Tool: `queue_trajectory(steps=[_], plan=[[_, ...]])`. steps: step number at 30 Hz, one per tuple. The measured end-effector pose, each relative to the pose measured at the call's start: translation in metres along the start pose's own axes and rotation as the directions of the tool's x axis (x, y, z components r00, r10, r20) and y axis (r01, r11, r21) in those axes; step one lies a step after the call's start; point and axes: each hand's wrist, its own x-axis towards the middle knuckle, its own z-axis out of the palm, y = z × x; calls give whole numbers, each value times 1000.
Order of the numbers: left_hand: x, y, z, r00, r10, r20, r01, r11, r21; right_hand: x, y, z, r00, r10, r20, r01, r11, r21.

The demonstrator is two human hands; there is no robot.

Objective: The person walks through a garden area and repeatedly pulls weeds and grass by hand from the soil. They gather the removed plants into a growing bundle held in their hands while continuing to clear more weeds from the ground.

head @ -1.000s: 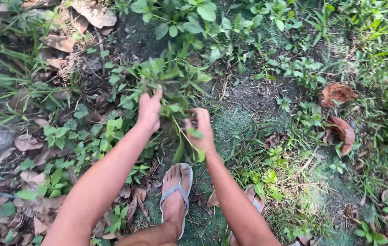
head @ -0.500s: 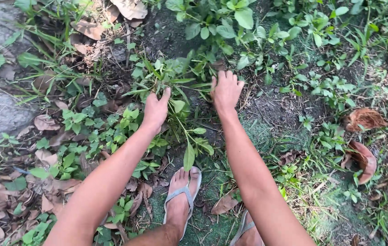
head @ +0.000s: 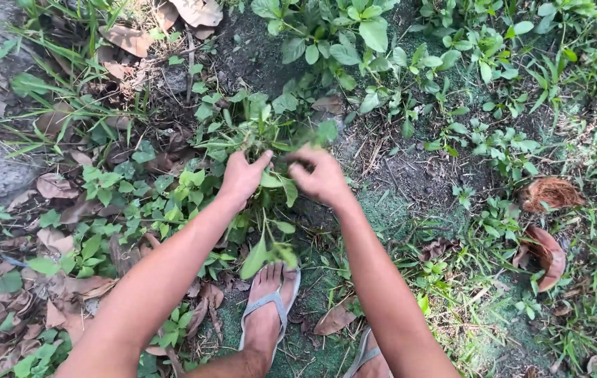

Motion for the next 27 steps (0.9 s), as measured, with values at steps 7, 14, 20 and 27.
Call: queue_trajectory(steps=[7,14,20,27], plan=[[-23,14,-15,998,-50,-42,45,993,-105,90,39,-31,931,-16,-364,-133,916,-380],[-44,28,-22,993,-98,-58,87,981,-172,126,52,-8,964,-35,-264,-140,775,-616],[-27,11,-10,994,-105,-14,101,980,-171,94,112,19,975,-19,-220,-90,877,-473],[-25,23,14,999,-45,1,44,981,-187,-3,112,39,965,-121,-231,89,985,-145]])
